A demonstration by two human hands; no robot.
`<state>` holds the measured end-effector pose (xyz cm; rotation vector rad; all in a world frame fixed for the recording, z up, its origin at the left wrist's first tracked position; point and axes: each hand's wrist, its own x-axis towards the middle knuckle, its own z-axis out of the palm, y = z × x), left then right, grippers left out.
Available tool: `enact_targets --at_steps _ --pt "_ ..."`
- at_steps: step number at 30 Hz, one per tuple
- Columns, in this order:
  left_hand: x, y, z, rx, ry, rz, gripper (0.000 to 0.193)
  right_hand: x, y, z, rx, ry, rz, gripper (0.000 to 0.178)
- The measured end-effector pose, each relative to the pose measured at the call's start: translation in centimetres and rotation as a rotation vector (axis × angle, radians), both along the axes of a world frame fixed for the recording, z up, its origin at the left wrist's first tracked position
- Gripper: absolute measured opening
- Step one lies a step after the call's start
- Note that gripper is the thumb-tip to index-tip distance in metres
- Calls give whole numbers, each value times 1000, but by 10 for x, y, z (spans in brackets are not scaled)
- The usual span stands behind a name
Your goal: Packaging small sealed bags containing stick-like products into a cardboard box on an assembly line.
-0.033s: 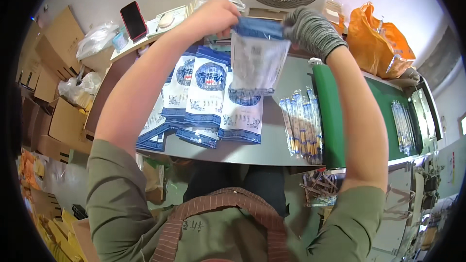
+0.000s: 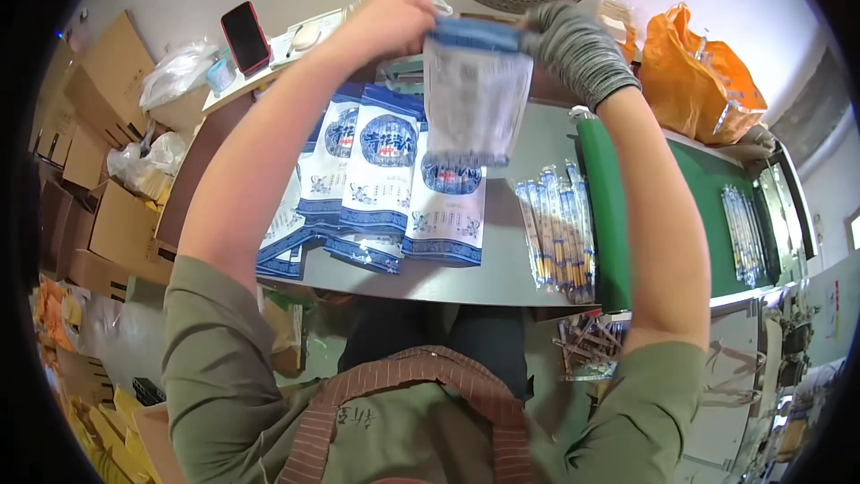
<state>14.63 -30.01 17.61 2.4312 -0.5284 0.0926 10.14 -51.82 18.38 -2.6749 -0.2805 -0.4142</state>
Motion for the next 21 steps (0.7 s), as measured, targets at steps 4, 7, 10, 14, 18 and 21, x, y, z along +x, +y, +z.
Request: enact_targets --at_steps 4,7,10,14,18,21 --pt "-45 17 10 -17 -616 21 30 -41 15 -24 285 -411 119 22" --pt "-88 41 -76 228 -701 -231 35 -77 20 -99 87 -178 159 30" --pt "-116 43 -180 368 -207 -343 40 -85 1 -221 387 364 374 35" --pt "-152 33 -238 297 -256 -212 46 -86 -9 -258 589 313 -75 40" --pt "-151 32 -259 389 -544 -179 48 -78 -48 -282 -287 -57 -342 67" --pt "-127 22 -255 354 -727 -195 39 -74 -81 -290 -214 149 -537 87"
